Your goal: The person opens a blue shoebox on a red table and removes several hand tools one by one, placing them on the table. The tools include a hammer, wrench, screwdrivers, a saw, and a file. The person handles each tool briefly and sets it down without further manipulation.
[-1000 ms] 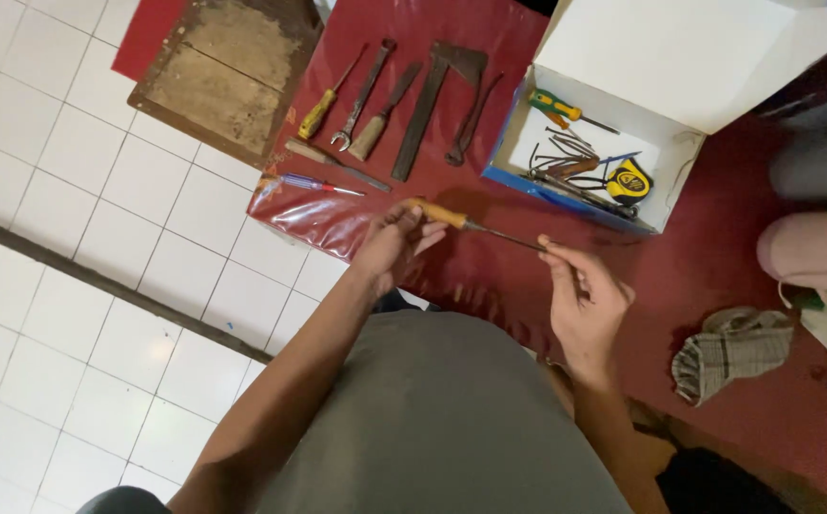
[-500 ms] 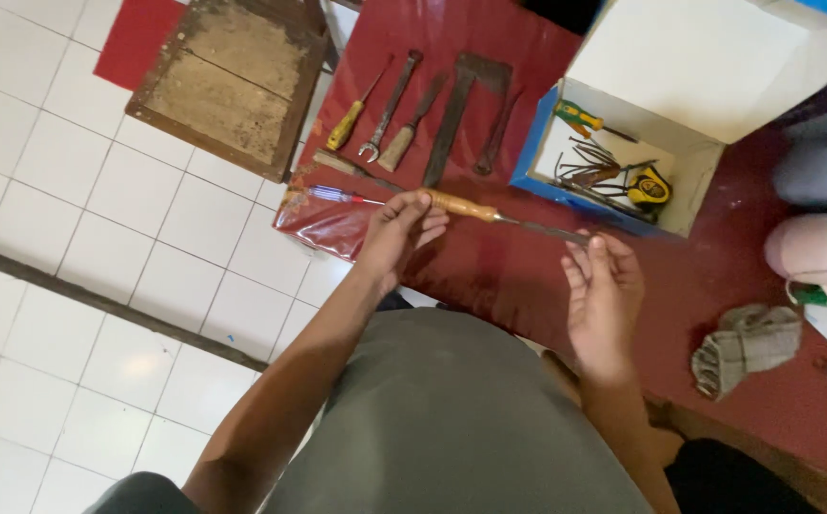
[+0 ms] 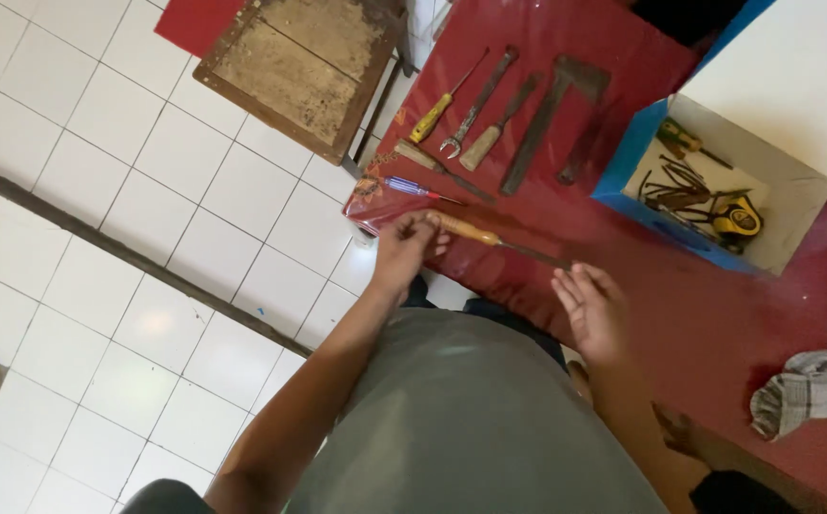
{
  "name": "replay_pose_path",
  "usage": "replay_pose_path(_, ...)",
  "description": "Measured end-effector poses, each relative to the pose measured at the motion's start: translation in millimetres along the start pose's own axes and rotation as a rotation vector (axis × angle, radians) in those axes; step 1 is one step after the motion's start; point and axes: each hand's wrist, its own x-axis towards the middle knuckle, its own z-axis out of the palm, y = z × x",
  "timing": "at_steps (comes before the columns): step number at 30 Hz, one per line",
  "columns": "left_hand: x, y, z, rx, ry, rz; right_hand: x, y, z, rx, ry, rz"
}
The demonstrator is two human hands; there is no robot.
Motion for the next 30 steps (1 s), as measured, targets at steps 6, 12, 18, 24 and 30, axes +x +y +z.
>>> replay_pose_path(6,41.7,-35.2,-93.9,0.080,0.130,0.048,48.3,89.8,24.6,-0.078,-0.047,0.157)
replay_pose_path(12,58.7,-11.7,-102.5,0.238,0.327,0.011,90.5,134.6,40.3,-0.161,-0.056,0.170)
replay_pose_path(18,69.5,-0.2,-101.6,0.452,0.466,0.090,90.2,129.7,70.6,-0.296,-0.016,0.141)
replay_pose_path(24,87.8,-7.2,-109.8,0.518,0.471,0.081,100.0,143.1,76.0,-0.320,0.072,0.085)
replay_pose_path(30,94.6,-11.3,-112.1,0.575,0.434,0.124,107.6,144.3,76.7,-0.388,0.092,-0.030)
